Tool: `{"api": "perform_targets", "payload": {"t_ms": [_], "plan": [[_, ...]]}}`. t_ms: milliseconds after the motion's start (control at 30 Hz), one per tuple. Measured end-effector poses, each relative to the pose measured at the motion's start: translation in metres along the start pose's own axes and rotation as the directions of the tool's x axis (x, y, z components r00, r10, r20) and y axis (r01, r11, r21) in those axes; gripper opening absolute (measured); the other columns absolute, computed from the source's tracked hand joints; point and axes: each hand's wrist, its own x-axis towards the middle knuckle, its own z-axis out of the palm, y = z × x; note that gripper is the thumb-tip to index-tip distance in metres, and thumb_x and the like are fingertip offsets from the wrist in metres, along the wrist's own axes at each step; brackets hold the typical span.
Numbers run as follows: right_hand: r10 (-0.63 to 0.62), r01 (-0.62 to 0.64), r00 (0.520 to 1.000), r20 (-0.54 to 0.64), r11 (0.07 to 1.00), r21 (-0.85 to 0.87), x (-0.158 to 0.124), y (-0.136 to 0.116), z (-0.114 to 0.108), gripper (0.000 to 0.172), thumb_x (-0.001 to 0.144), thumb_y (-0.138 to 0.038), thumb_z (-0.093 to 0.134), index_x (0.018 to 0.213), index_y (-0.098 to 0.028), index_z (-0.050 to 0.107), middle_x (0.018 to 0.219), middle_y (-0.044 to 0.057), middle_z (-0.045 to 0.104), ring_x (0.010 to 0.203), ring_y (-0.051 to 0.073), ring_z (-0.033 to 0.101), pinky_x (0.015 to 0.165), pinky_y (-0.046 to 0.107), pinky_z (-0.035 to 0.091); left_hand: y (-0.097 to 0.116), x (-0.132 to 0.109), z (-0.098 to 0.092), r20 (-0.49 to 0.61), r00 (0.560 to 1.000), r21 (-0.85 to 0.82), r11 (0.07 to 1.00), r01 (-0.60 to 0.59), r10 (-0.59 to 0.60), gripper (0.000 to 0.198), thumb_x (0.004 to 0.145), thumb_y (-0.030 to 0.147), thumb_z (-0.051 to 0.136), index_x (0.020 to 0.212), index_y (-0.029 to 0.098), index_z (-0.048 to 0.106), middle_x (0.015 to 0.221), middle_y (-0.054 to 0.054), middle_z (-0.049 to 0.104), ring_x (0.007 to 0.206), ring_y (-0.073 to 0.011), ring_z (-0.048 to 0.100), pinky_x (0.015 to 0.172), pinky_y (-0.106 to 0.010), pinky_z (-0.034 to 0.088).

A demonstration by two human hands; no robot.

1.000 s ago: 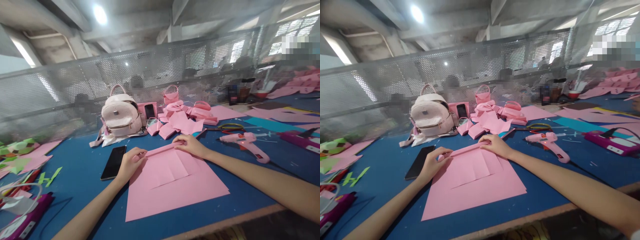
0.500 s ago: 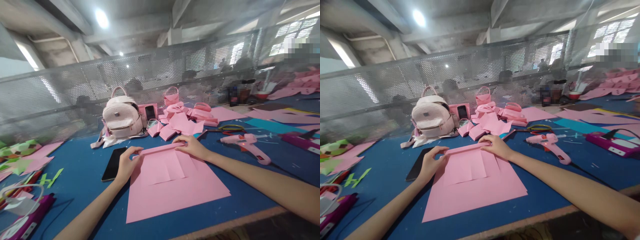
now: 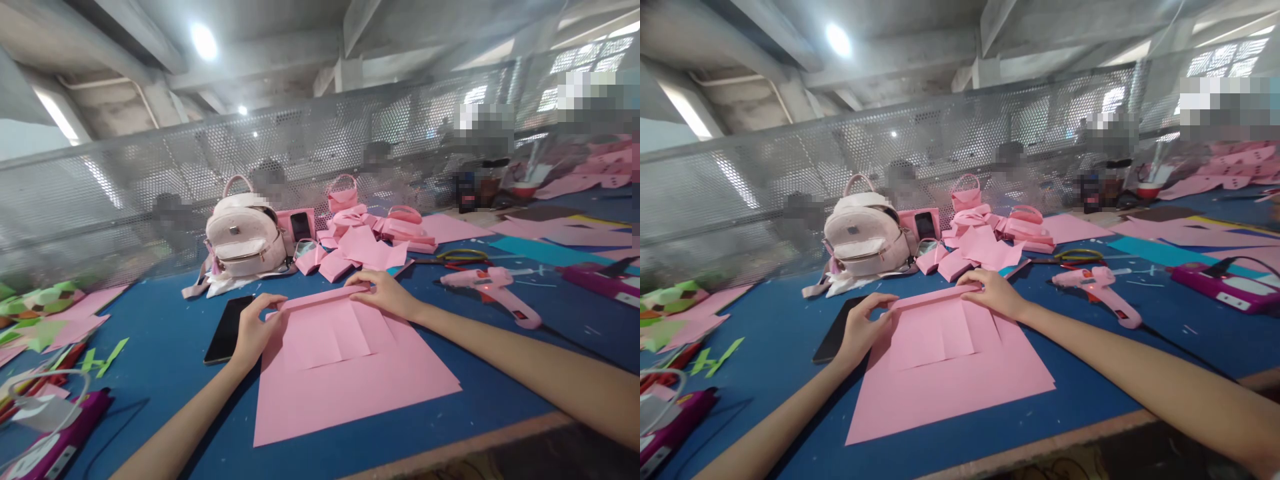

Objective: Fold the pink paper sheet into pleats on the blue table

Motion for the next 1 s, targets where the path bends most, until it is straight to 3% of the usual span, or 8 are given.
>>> {"api": "perform_targets", "payload": {"t_ms": [167, 300, 433, 567, 700, 1000], "plan": [[-0.064, 0.066, 0.998, 0.024, 0.994, -0.089, 0.001, -0.003, -0.003, 0.017, 0.085, -0.028, 0.067, 0.1, -0.019, 0.068, 0.1, 0.007, 0.071, 0.093, 0.023, 0.064, 0.085, 0.036, 0.048, 0.005, -0.003, 0.001, 0.024, 0.999, 0.019, 0.999, 0.034, -0.034, 0.015, 0.079, 0.017, 0.061, 0.09, 0.02, 0.072, 0.086, -0.001, 0.07, 0.081, -0.0163, 0.062, 0.076, -0.027, 0.047], [-0.144, 0.162, 0.983, 0.112, 0.972, -0.168, 0.002, -0.015, -0.002, 0.015, 0.089, -0.025, 0.063, 0.101, -0.019, 0.069, 0.101, 0.007, 0.07, 0.098, 0.024, 0.06, 0.09, 0.04, 0.042, 0.015, -0.01, 0.014, 0.09, 0.991, 0.061, 0.994, 0.095, -0.1, 0.01, 0.081, 0.019, 0.062, 0.081, 0.02, 0.072, 0.079, 0.0, 0.072, 0.074, -0.0158, 0.064, 0.068, -0.025, 0.047], [-0.19, 0.23, 0.96, 0.207, 0.954, -0.191, -0.001, -0.032, 0.01, 0.008, 0.09, -0.022, 0.063, 0.09, -0.02, 0.071, 0.093, 0.005, 0.071, 0.091, 0.022, 0.06, 0.085, 0.035, 0.042, 0.03, -0.017, 0.032, 0.192, 0.971, 0.129, 0.984, 0.119, -0.143, 0.016, 0.083, 0.023, 0.063, 0.069, 0.02, 0.07, 0.064, 0.002, 0.068, 0.06, -0.0135, 0.06, 0.057, -0.024, 0.042], [-0.189, 0.239, 0.954, 0.234, 0.949, -0.206, -0.008, -0.046, 0.03, 0.006, 0.088, -0.018, 0.067, 0.083, -0.02, 0.07, 0.086, 0.001, 0.071, 0.083, 0.018, 0.062, 0.075, 0.029, 0.044, 0.035, -0.02, 0.038, 0.228, 0.964, 0.229, 0.97, 0.084, -0.137, 0.011, 0.08, 0.021, 0.069, 0.069, 0.021, 0.071, 0.071, 0.001, 0.068, 0.065, -0.0141, 0.058, 0.059, -0.024, 0.038], [-0.211, 0.267, 0.949, 0.234, 0.933, -0.242, -0.014, -0.049, 0.04, 0.007, 0.088, -0.017, 0.067, 0.083, -0.019, 0.07, 0.084, 0.001, 0.069, 0.082, 0.017, 0.061, 0.071, 0.027, 0.043, 0.034, -0.019, 0.036, 0.289, 0.953, 0.293, 0.956, 0.001, -0.09, 0.008, 0.081, 0.02, 0.071, 0.074, 0.022, 0.073, 0.071, 0.002, 0.065, 0.065, -0.0124, 0.057, 0.059, -0.024, 0.038], [-0.335, 0.412, 0.906, 0.259, 0.84, -0.353, -0.017, -0.045, 0.042, 0.023, 0.098, -0.027, 0.054, 0.083, -0.018, 0.069, 0.079, 0.003, 0.063, 0.079, 0.019, 0.055, 0.069, 0.031, 0.038, 0.032, -0.02, 0.039, 0.429, 0.883, 0.439, 0.811, -0.388, 0.191, 0.025, 0.093, 0.015, 0.056, 0.09, 0.027, 0.077, 0.067, 0.0, 0.054, 0.064, -0.0142, 0.047, 0.063, -0.031, 0.028]]}}
